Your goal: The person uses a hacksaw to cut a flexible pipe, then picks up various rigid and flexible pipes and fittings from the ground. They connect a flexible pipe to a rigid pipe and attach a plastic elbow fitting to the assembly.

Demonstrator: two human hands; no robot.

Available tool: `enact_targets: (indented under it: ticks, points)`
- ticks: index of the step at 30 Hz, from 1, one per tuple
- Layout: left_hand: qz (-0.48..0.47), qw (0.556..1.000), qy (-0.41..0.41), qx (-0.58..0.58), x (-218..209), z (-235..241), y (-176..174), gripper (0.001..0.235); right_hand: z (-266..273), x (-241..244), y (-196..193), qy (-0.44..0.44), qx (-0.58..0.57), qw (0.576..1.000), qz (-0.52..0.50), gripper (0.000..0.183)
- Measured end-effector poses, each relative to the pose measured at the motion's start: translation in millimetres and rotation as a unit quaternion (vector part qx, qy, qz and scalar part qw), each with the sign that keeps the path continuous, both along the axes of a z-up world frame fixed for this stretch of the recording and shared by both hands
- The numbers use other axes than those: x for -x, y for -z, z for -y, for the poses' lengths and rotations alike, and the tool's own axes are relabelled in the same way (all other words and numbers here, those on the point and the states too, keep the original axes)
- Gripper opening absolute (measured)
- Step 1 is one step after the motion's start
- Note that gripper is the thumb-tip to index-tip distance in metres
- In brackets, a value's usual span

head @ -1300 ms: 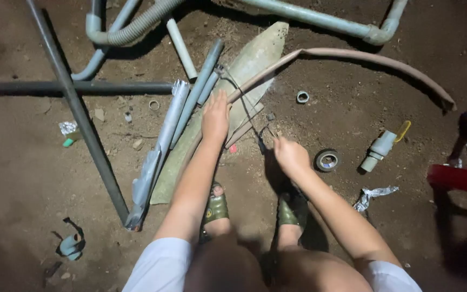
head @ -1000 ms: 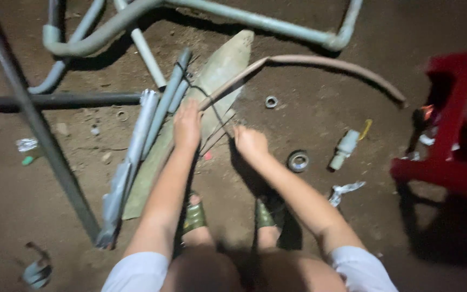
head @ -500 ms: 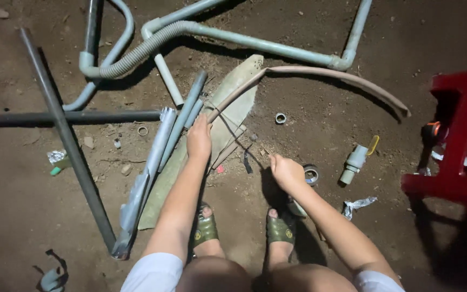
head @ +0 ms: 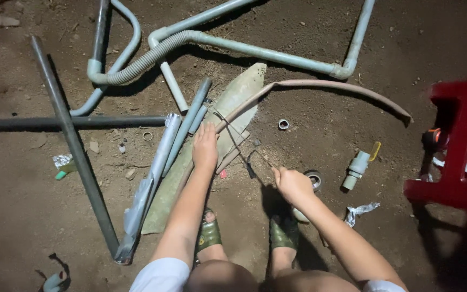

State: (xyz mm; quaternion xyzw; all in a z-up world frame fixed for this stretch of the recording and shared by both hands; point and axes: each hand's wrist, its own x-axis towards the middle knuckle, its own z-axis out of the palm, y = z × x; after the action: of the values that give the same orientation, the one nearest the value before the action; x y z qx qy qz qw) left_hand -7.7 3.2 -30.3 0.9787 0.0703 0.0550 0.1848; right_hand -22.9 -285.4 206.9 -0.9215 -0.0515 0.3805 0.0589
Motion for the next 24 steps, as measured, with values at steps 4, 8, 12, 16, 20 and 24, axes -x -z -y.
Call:
enact_targets:
  ticks: [4, 8, 12, 16, 20, 24]
  points:
    - [0.020, 1.000, 0.011, 0.001, -1, -2, 0, 0.049, -18, -12, 1, 0.001, 0.007, 1.000, 0.013, 0.059]
    - [0.059, 0.998, 0.022, -0.018, 0, -2, -2, 0.047, -50, -40, 20, -0.004, -0.030, 0.999, 0.037, 0.058]
    - [0.074, 0.996, 0.011, -0.039, 3, 4, -14, 0.046, -70, -50, 76, -0.030, -0.059, 0.994, 0.088, 0.054]
    - [0.072, 0.997, 0.004, -0.033, 3, 5, -4, 0.046, -55, -28, 88, -0.014, -0.063, 0.995, 0.082, 0.050]
    - [0.060, 0.998, -0.008, -0.014, 3, 5, 3, 0.047, -18, 8, 82, 0.009, -0.038, 0.997, 0.059, 0.048]
    - [0.042, 0.999, -0.002, 0.009, 4, 4, -12, 0.046, 10, 38, 90, 0.029, -0.021, 0.998, 0.043, 0.048]
